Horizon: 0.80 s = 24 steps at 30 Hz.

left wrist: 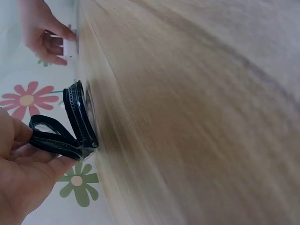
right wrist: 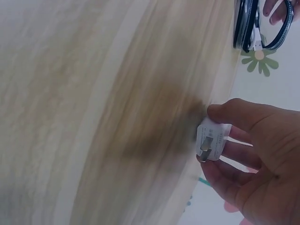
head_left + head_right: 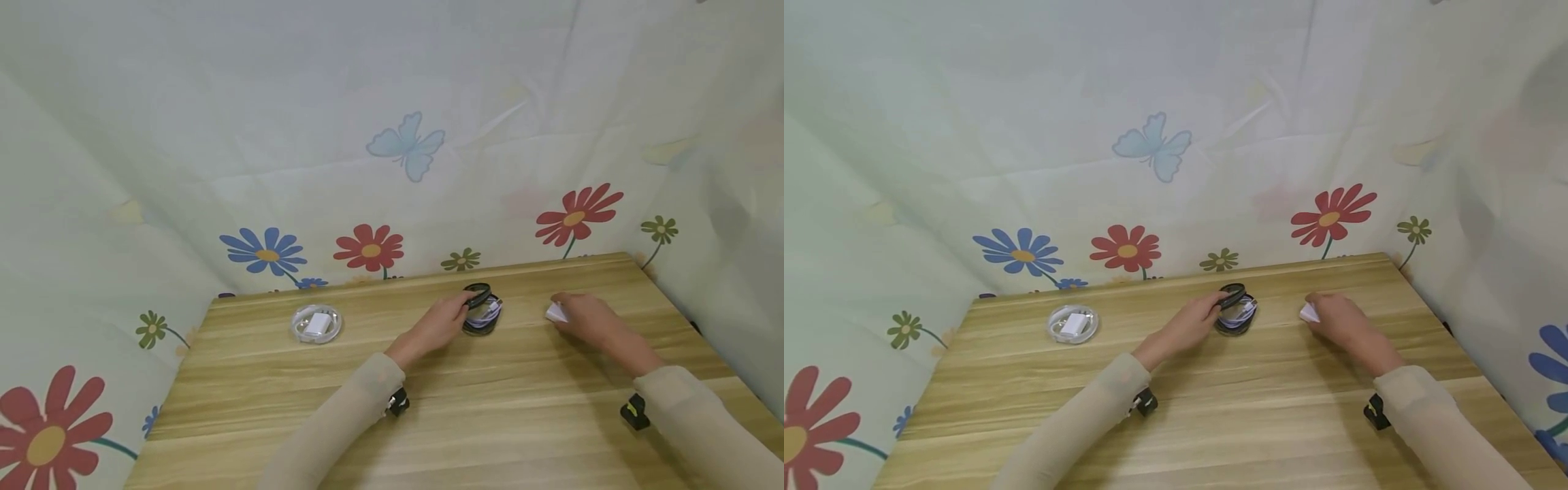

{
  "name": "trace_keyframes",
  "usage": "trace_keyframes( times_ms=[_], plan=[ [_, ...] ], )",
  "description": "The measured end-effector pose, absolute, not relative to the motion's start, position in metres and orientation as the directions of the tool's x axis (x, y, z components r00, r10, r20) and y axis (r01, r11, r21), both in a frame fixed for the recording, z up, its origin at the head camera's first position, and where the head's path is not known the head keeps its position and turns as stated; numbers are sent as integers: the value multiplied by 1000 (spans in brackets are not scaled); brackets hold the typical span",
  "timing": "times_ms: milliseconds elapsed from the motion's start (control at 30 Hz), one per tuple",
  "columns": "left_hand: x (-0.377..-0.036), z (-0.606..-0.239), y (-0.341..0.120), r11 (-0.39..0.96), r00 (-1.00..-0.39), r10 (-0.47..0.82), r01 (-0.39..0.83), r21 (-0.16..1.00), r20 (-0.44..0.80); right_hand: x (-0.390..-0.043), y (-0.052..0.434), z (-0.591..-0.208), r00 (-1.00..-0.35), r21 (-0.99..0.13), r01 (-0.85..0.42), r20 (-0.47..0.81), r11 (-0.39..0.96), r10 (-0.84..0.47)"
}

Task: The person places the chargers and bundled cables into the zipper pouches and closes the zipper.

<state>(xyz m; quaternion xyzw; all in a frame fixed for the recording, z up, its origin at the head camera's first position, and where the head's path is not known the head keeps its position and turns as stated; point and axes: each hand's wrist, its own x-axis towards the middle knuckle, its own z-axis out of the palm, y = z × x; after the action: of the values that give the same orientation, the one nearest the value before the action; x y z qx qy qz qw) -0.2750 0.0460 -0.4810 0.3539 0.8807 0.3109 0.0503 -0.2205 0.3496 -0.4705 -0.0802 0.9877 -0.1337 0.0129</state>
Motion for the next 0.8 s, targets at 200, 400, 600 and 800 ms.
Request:
trace_keyframes(
  times_ms=[200,400,600,800],
  plan=[
    [-274,-479,46,561,-746,653,591,580,128,-224,341,-470,-983,-276,-178,17,945,-180],
    [-274,-480,46,565,-746,654,593,574,127,-222,332,-464,-986,-288,-158,0,944,-165],
    [-276,-483,46,566,-746,655,590,576,121,-221,326,-461,-980,-300,-195,24,934,-197],
    [-276,-483,46,562,-745,657,589,581,119,-223,318,-459,-981,-296,-192,18,936,-195]
  ],
)
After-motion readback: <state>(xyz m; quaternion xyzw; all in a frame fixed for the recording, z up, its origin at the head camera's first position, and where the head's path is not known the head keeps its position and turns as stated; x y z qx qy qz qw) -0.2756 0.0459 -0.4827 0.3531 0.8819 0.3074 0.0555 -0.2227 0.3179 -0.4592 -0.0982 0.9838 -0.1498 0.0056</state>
